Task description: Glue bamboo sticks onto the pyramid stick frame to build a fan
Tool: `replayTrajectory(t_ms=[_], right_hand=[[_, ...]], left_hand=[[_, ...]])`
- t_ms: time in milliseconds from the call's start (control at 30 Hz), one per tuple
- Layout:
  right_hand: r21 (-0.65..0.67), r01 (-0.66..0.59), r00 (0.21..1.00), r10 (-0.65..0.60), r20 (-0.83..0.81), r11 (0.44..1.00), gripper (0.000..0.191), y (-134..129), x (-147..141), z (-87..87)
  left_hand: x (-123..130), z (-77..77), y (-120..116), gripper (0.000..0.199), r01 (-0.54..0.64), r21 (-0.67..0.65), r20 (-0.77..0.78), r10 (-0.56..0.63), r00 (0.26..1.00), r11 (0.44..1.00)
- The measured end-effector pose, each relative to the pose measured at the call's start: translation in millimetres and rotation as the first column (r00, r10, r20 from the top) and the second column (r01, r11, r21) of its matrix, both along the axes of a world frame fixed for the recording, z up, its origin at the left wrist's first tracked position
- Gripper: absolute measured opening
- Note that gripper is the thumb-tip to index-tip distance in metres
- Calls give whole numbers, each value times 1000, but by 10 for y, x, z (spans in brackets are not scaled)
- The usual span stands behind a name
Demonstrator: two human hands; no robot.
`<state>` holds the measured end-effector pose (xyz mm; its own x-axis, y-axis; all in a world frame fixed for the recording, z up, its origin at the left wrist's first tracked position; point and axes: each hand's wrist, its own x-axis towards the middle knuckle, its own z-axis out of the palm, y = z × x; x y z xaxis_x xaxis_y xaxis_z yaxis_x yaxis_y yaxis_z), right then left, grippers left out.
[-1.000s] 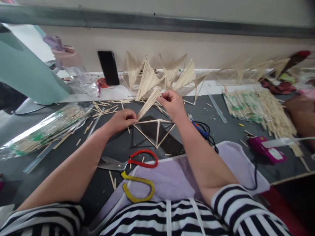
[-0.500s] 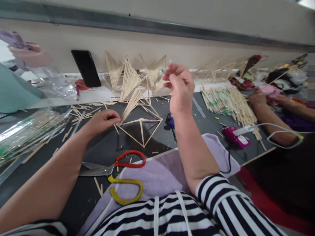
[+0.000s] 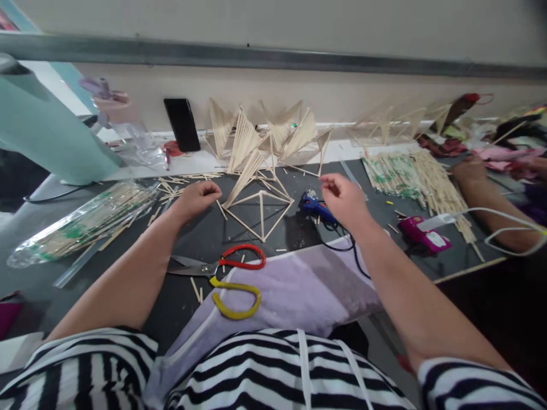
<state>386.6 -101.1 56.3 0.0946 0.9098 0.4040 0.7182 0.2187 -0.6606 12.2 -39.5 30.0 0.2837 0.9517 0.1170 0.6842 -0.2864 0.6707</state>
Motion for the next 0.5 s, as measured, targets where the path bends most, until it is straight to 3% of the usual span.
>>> replayTrajectory(t_ms=[100,200,367,500], right_hand=[[-195,107,962,-52,268,975,40,-49,203,-278],[-311,167,894,-10,448,936,52,-119,286,-417],[-373,221,855,5,518,901,55,-144,250,-484],[-357,264,853,-44,521,896,49,-88,254,-499]], left_hand=[[-71,-52,20,23,3,55,-122,4,993,998],[-138,-132,67,28,79,144,-285,-35,958,986],[-183,-248,185,34,241,187,-476,-127,870,952],[-246,-206,186,23,301,152,-501,-189,845,942]])
